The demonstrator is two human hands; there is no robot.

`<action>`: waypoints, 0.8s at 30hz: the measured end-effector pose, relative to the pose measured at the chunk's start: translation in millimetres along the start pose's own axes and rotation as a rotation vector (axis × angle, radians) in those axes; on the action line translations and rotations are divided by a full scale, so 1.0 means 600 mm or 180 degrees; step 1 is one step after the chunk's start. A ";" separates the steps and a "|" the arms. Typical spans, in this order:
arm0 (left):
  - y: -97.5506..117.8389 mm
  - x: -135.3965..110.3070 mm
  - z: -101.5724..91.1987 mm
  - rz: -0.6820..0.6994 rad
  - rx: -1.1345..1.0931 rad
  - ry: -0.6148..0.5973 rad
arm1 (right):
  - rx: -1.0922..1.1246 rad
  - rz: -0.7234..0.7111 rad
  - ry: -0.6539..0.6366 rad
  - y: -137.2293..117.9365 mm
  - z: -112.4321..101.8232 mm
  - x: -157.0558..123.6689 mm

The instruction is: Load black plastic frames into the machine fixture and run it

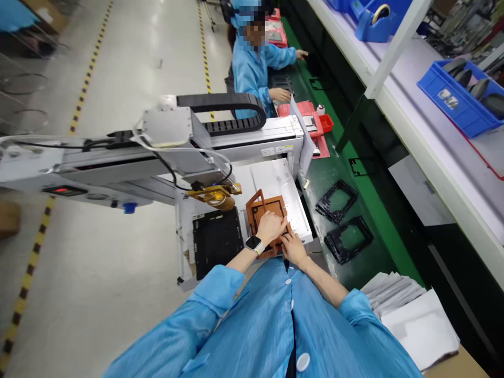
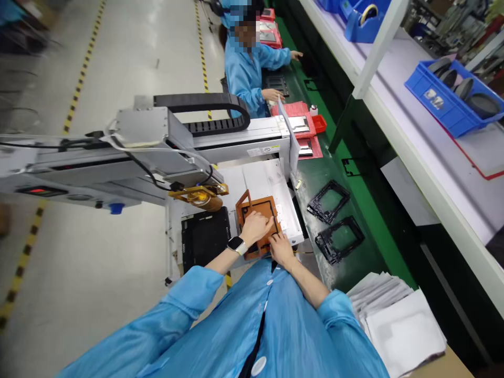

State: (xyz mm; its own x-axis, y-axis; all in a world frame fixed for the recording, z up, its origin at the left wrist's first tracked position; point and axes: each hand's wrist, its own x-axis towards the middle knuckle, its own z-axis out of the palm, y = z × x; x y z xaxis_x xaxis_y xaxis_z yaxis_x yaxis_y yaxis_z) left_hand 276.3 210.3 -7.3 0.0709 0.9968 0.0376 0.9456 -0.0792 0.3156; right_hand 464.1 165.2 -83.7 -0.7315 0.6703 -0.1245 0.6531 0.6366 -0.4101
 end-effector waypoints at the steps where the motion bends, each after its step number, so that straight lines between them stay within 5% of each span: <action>1: 0.001 -0.007 -0.006 -0.0081 0.0070 0.0023 | -0.0115 -0.0112 -0.0108 -0.012 0.008 0.014; 7: -0.005 -0.037 -0.028 -0.0299 0.0179 0.0193 | -0.0518 -0.0232 -0.0613 -0.029 0.039 0.034; 15: -0.020 -0.048 -0.038 -0.0263 0.0177 0.0323 | -0.0605 -0.0269 -0.0926 -0.026 0.014 0.070; 19: -0.029 -0.054 -0.036 -0.0268 0.0167 0.0393 | -0.0584 -0.0226 -0.0704 -0.002 -0.030 0.051; 24: -0.042 -0.063 -0.034 -0.0257 0.0070 0.0507 | -0.0484 0.0379 0.0086 0.049 -0.148 -0.020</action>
State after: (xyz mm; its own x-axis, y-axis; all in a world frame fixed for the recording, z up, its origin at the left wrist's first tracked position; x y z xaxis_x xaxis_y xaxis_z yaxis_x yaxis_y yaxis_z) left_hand 243.6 174.3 2.8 -0.0551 0.9850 0.1633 0.9530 0.0030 0.3030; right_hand 509.2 209.8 -14.2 -0.6431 0.7531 -0.1388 0.7583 0.6010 -0.2525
